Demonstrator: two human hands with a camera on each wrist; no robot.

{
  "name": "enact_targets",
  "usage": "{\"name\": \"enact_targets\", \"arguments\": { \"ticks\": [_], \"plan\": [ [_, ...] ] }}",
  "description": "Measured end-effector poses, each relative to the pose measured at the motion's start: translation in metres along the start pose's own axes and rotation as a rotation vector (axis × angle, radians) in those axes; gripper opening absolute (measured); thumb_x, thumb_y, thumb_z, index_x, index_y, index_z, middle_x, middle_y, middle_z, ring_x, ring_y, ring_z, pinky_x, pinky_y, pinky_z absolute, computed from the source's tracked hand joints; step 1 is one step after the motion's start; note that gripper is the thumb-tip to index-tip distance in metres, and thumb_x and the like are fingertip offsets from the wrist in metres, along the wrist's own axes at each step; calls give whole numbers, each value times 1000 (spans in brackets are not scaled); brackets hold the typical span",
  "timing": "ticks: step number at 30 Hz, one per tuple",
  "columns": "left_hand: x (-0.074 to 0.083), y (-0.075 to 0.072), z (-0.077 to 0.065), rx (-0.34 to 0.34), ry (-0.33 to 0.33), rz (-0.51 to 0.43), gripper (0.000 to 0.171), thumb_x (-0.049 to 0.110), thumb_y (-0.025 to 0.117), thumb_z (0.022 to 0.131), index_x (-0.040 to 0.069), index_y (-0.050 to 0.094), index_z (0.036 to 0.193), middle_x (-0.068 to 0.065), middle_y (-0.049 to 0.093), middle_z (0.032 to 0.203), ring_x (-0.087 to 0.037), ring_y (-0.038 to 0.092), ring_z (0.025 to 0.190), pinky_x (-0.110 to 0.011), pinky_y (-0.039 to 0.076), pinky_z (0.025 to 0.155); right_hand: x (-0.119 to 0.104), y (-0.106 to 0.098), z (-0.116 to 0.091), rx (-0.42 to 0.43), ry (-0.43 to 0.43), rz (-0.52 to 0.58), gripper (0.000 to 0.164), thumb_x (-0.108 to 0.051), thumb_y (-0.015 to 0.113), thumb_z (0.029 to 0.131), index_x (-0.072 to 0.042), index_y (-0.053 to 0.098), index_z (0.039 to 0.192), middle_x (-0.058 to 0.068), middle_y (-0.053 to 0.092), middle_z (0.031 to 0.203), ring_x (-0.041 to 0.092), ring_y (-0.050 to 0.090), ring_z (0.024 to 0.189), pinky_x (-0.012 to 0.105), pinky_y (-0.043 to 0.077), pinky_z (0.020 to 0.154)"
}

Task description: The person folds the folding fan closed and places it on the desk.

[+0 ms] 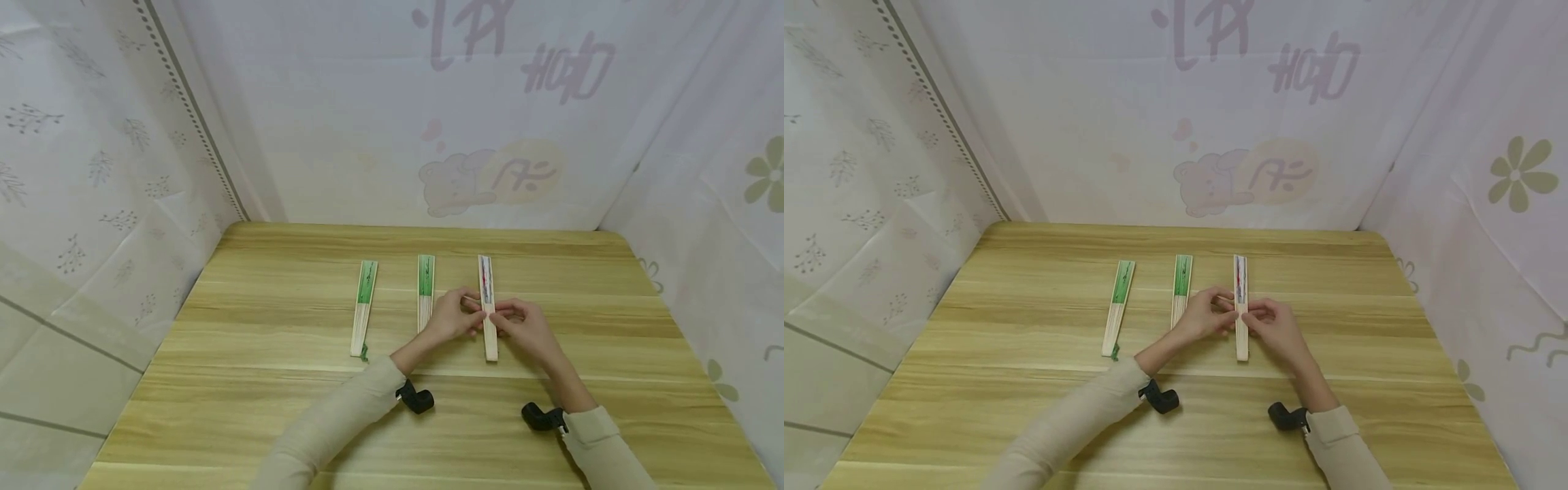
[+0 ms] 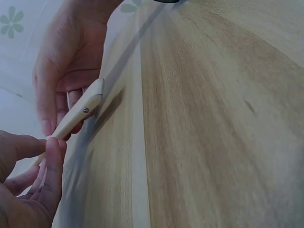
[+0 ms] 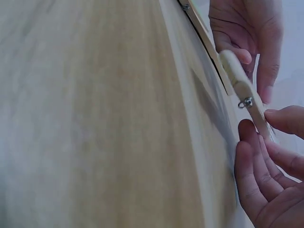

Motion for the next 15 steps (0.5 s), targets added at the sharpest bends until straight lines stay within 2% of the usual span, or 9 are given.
{"name": "enact_targets", "arguments": {
  "ticks": [4,15],
  "plan": [
    [0,5,1,0,4,-8,38,-5,75,90,-4,59,126,-10,71,94,-22,71,64,-31,59,53,2,-4,-2,-13,13,-55,34,-9,67,100,12,60,125,22,68,106,22,70,87,32,59,71],
    [2,16,5,5,-2,-11,42,-6,75,89,-1,57,127,-3,68,90,-23,71,66,-32,59,55,3,-16,-4,-17,-2,-70,34,-7,67,100,14,60,125,24,68,106,21,70,86,32,60,72]
  ]
}}
Point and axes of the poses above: each hand's wrist, its own z-axis towards the middle knuckle, its own y-axis out of the palm, x = y × z, the point moved 8 cm from there along z, towards the middle knuckle
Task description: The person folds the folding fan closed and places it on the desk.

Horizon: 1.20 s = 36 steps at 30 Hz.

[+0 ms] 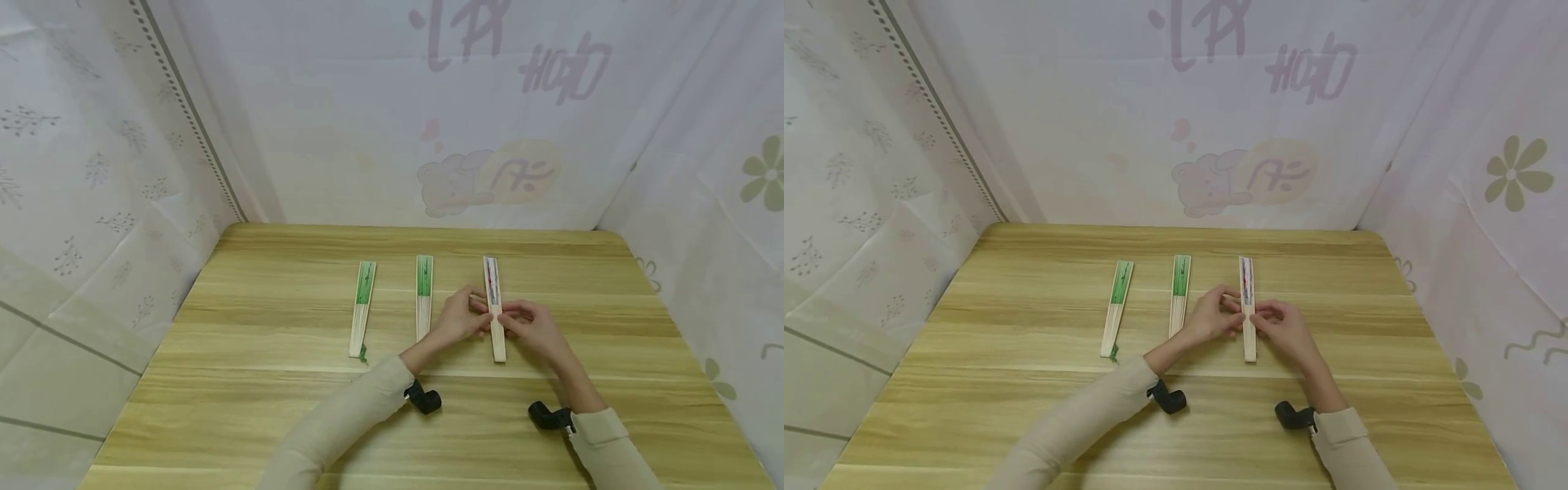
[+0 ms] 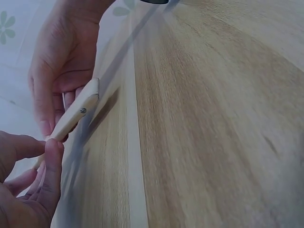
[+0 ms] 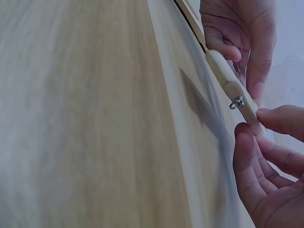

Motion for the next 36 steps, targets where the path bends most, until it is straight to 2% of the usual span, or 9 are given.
{"name": "enact_targets", "arguments": {
  "ticks": [10,23,36],
  "plan": [
    [0,8,2,-45,-17,-11,40,-10,74,89,-2,57,124,-6,67,90,-19,69,66,-31,59,56,1,-4,-1,-6,12,11,33,-4,69,97,16,62,122,24,69,102,19,69,82,31,60,71],
    [-3,9,1,-32,-35,-38,34,-13,73,88,-3,59,117,-7,65,89,-19,68,65,-31,59,55,6,-6,-2,-2,15,54,37,-3,73,95,18,59,122,24,69,100,21,71,81,33,60,72],
    [-3,12,0,-55,-44,5,29,-10,74,89,-6,60,114,-5,64,87,-17,68,63,-30,59,55,7,-5,-5,-32,-7,55,32,0,72,94,19,60,117,24,68,98,21,71,79,34,60,71]
  ]
}}
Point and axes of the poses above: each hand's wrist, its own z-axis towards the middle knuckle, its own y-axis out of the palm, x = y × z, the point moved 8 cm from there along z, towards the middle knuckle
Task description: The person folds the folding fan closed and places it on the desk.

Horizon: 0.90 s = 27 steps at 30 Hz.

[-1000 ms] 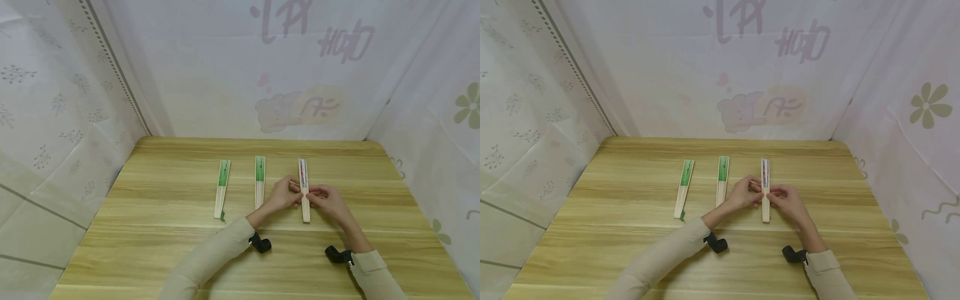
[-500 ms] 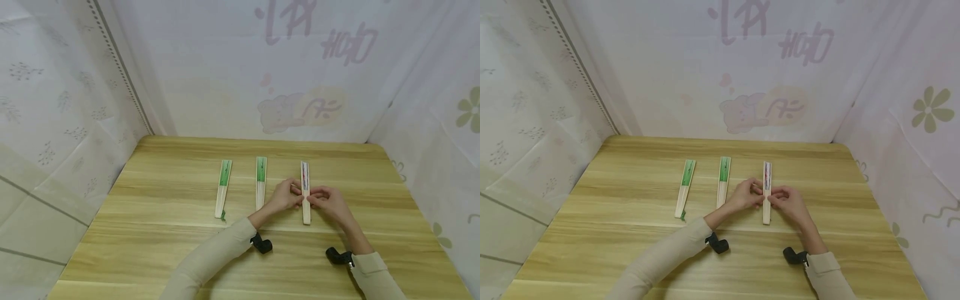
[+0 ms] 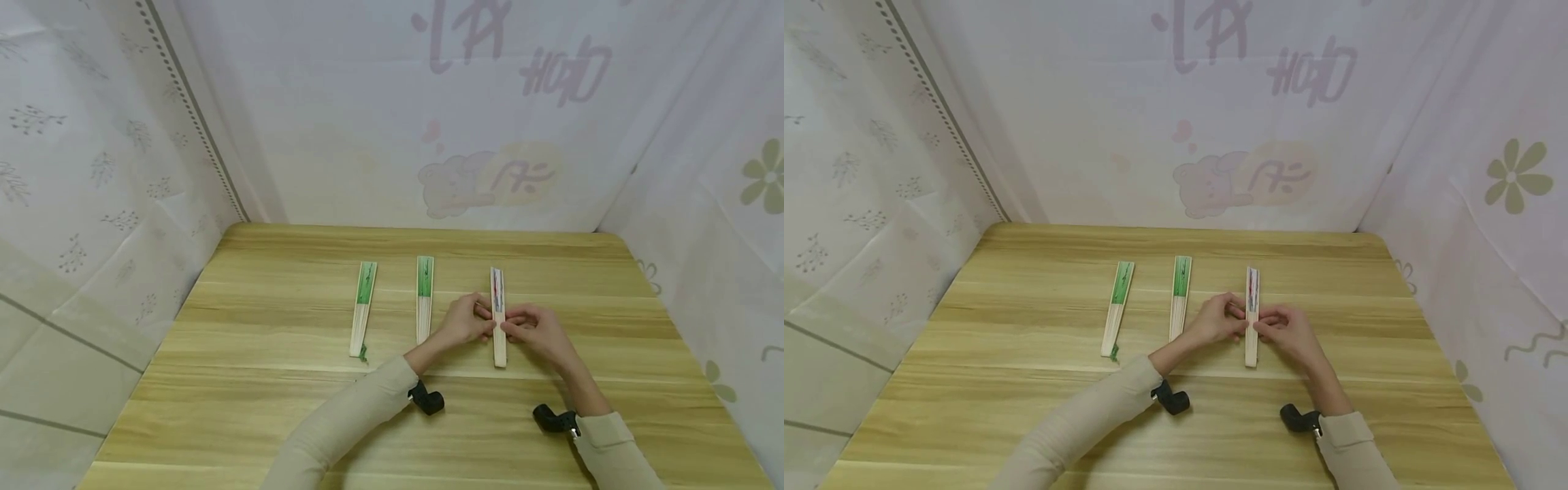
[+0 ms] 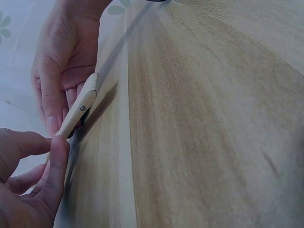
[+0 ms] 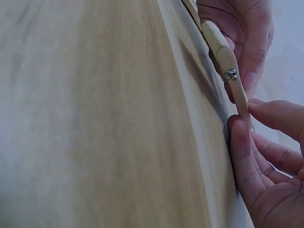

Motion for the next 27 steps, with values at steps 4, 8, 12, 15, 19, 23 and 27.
{"name": "enact_targets", "arguments": {
  "ticks": [4,8,12,15,19,23,27],
  "plan": [
    [1,-1,0,-3,10,16,27,-10,73,89,-6,60,112,-5,63,87,-17,68,63,-29,58,55,0,-1,2,-12,10,-12,31,-1,72,95,18,60,116,23,68,98,21,71,79,33,60,70],
    [0,-1,1,-9,8,35,26,-10,73,89,-6,60,112,-5,63,87,-17,68,63,-29,59,55,1,-1,4,-38,33,-27,31,-2,72,95,18,60,115,22,68,99,23,71,81,34,60,71],
    [0,-2,1,-7,-4,49,26,-10,73,89,-6,61,111,-5,63,86,-20,69,63,-30,59,55,0,0,6,-72,37,-26,32,-1,71,96,20,60,116,23,69,99,25,71,83,34,60,72],
    [0,-4,0,-13,5,60,25,-9,73,89,-6,61,111,-5,65,84,-21,69,62,-30,58,54,-1,0,7,-82,32,-18,32,-1,70,96,21,59,118,24,68,100,25,70,84,33,60,73],
    [0,-9,-6,-65,43,61,22,-6,69,93,-8,61,113,-7,67,83,-23,69,63,-30,59,55,-2,-2,5,-74,28,-10,33,-2,68,98,21,58,119,24,67,103,23,70,85,33,60,73],
    [0,-18,-18,-167,98,58,20,-4,63,97,-10,60,116,-12,69,87,-23,69,68,-31,60,59,-3,-5,1,-51,24,10,31,-1,64,100,21,57,121,27,67,105,21,70,86,33,60,75],
    [1,-35,-44,-261,154,138,19,-2,63,98,-7,63,117,-10,69,94,-18,69,78,-29,59,65,-2,-8,-2,-26,25,10,28,0,62,101,19,58,121,26,67,105,22,70,87,33,60,76]
  ]
}}
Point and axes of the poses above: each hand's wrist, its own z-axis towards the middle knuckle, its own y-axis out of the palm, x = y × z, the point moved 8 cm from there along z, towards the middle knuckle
